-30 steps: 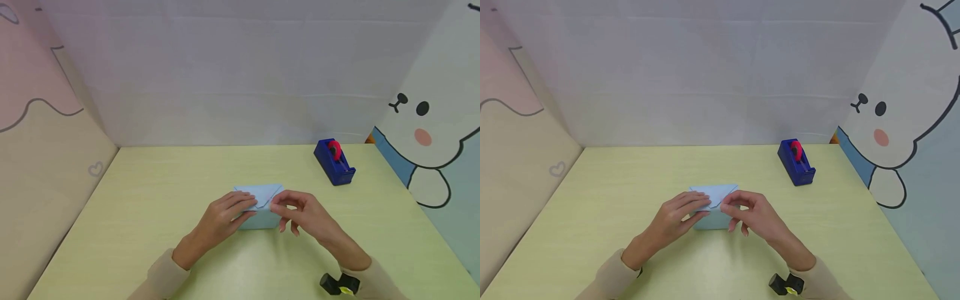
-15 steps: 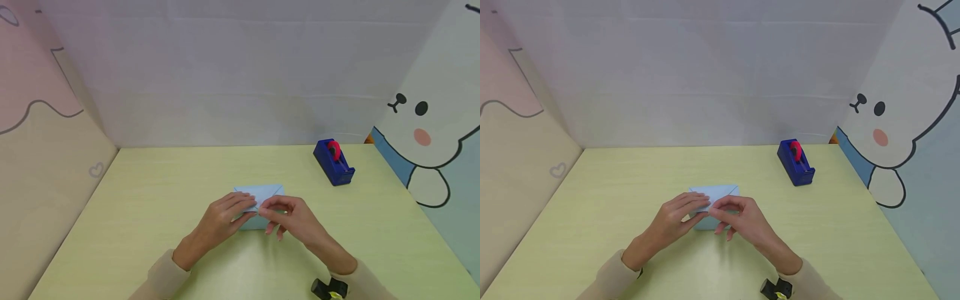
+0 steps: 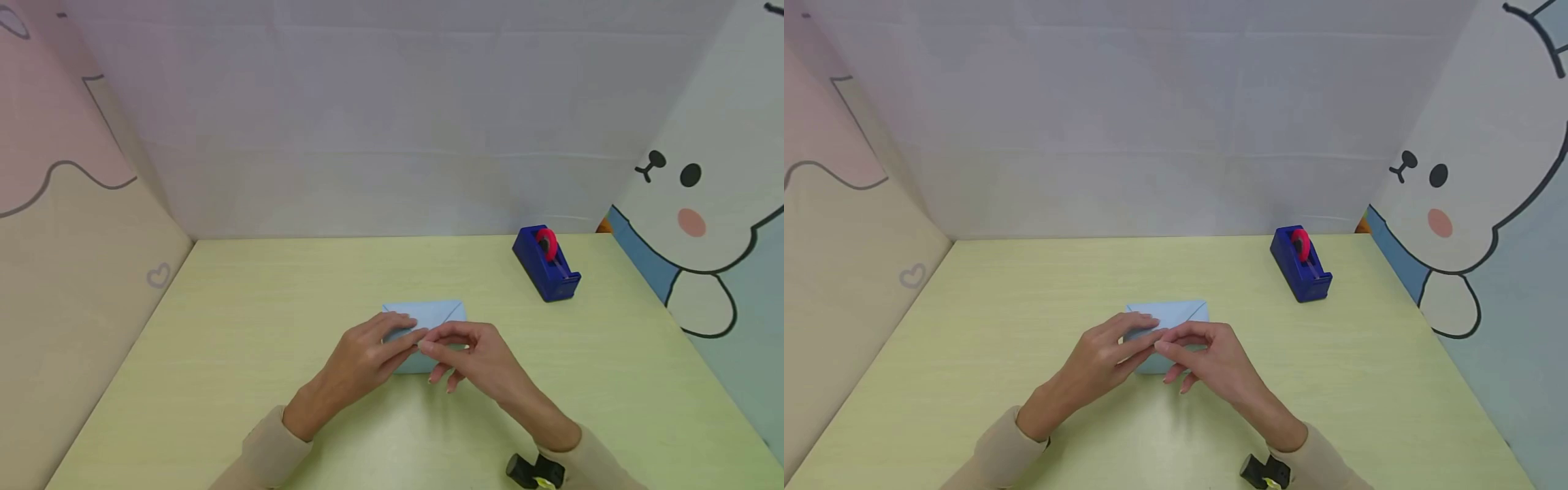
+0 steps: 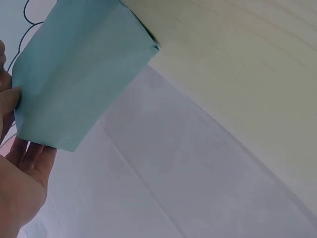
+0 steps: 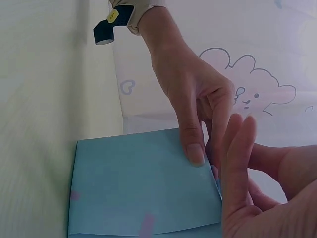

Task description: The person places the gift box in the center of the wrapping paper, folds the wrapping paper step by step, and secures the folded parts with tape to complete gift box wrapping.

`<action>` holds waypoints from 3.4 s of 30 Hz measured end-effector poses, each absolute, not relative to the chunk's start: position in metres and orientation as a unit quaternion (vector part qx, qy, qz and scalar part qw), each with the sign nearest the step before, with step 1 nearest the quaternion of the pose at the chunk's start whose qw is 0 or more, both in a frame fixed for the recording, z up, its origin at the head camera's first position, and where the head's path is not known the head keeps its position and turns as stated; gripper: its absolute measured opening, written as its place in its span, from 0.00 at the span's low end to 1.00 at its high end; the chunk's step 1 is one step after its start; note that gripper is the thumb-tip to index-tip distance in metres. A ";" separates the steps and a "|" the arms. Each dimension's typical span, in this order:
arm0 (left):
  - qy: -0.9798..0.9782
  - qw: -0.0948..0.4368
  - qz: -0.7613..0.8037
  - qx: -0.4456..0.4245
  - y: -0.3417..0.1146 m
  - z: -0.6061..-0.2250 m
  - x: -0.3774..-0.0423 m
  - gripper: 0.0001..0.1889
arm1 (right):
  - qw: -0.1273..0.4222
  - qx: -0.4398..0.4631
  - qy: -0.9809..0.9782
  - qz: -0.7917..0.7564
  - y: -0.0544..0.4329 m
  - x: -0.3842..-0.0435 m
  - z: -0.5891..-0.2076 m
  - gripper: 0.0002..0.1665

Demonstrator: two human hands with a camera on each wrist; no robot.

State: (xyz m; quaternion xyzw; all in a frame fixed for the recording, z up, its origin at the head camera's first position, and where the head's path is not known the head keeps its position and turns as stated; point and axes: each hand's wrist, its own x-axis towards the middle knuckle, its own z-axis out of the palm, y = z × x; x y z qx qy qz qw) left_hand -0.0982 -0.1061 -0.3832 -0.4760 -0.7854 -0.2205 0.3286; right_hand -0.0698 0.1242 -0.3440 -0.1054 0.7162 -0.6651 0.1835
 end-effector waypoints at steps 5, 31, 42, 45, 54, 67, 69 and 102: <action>-0.786 0.333 -0.204 -0.479 -0.105 -0.382 -0.098 0.19 | 0.178 -0.087 0.730 -0.654 0.124 -0.064 -0.344 0.20; -0.789 0.326 -0.234 -0.465 -0.101 -0.381 -0.096 0.18 | 0.067 -0.076 0.739 -0.666 0.118 -0.046 -0.373 0.14; -0.794 0.362 -0.268 -0.408 -0.089 -0.382 -0.092 0.12 | -0.001 -0.092 0.755 -0.649 0.116 -0.044 -0.380 0.12; -0.800 0.359 -0.265 -0.402 -0.089 -0.382 -0.091 0.12 | 0.030 -0.087 0.738 -0.668 0.117 -0.044 -0.379 0.13; -0.810 0.353 -0.248 -0.398 -0.090 -0.381 -0.090 0.15 | 0.131 -0.067 0.718 -0.680 0.125 -0.041 -0.377 0.16; -0.796 0.368 -0.258 -0.406 -0.089 -0.384 -0.091 0.16 | -0.083 -0.106 0.804 -0.579 0.128 -0.043 -0.380 0.10; -0.800 0.362 -0.256 -0.404 -0.090 -0.386 -0.091 0.17 | -0.107 -0.112 0.806 -0.572 0.129 -0.045 -0.382 0.13; -0.889 0.100 -0.297 -0.335 -0.114 -0.393 -0.069 0.41 | -0.048 -0.113 0.801 -0.586 0.143 -0.065 -0.404 0.32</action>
